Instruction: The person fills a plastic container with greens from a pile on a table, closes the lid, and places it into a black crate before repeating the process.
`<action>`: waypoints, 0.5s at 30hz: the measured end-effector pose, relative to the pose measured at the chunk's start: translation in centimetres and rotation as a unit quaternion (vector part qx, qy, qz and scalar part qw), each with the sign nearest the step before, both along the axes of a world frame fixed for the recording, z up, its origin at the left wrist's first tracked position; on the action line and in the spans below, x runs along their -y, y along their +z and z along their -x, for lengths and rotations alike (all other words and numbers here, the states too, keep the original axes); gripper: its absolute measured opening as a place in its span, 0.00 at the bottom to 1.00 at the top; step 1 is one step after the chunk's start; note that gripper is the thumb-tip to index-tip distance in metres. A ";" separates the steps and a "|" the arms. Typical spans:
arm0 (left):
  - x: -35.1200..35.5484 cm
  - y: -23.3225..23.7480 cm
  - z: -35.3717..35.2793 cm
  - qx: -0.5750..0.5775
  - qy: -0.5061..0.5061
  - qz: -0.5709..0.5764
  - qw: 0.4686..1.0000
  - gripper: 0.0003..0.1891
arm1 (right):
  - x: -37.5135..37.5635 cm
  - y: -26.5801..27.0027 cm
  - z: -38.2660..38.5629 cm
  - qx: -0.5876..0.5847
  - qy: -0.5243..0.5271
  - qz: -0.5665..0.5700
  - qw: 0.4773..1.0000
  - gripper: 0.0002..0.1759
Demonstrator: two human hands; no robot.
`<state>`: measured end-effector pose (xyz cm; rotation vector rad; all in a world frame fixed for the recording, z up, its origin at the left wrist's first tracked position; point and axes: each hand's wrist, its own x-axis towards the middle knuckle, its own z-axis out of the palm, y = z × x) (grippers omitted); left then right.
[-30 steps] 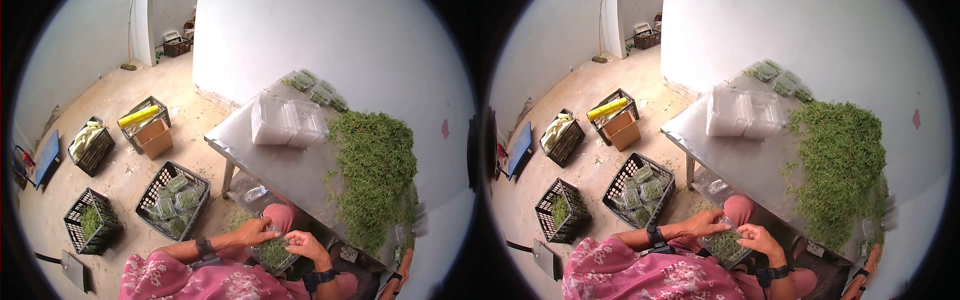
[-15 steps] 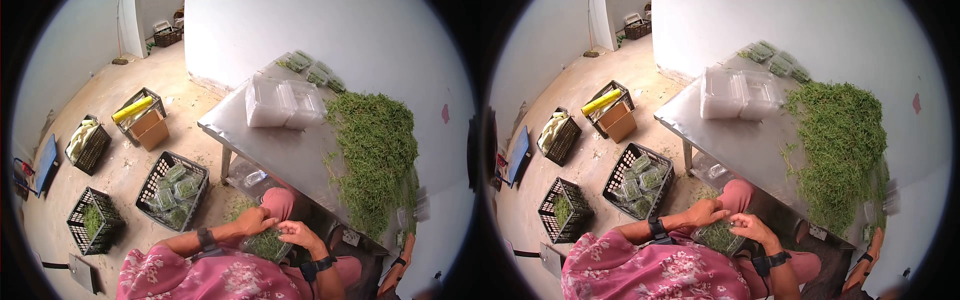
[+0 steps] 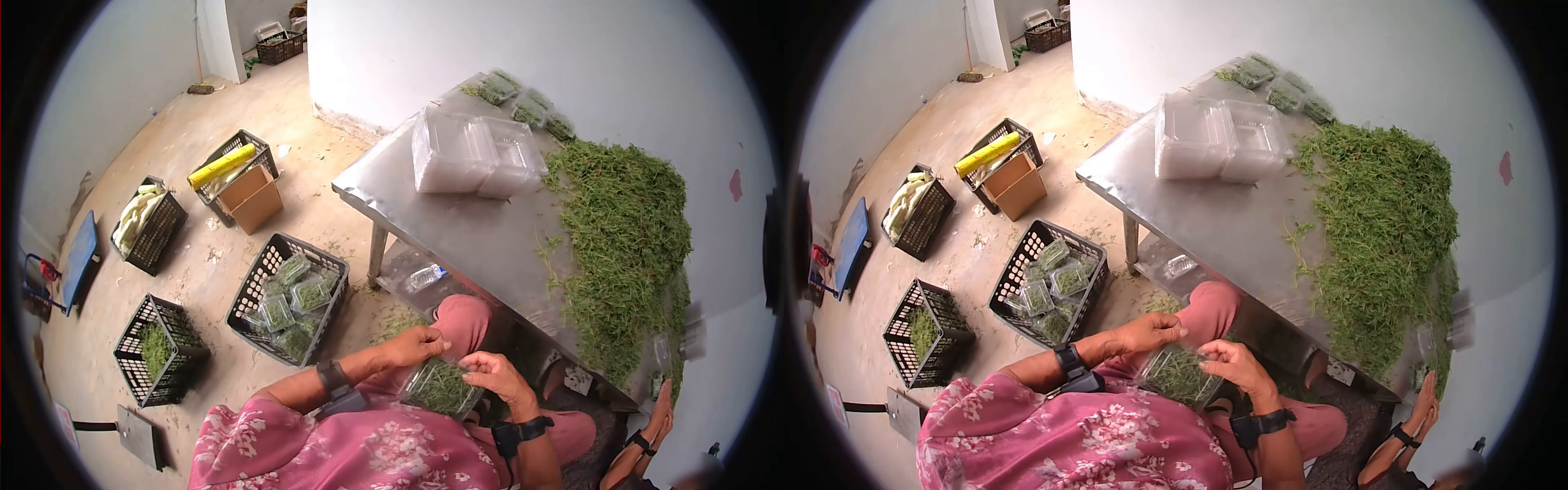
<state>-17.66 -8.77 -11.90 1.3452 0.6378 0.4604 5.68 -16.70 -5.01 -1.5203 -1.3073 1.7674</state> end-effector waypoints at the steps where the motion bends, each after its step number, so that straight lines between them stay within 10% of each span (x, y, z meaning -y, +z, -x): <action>1: 0.0 -0.2 0.2 0.001 -0.002 0.009 1.000 0.18 | 0.0 -0.1 0.0 -0.005 -0.006 0.005 1.000 0.19; 15: 0.2 0.4 0.3 -0.027 0.007 -0.057 0.998 0.16 | -0.2 -1.2 -1.0 -0.018 -0.021 0.017 0.999 0.17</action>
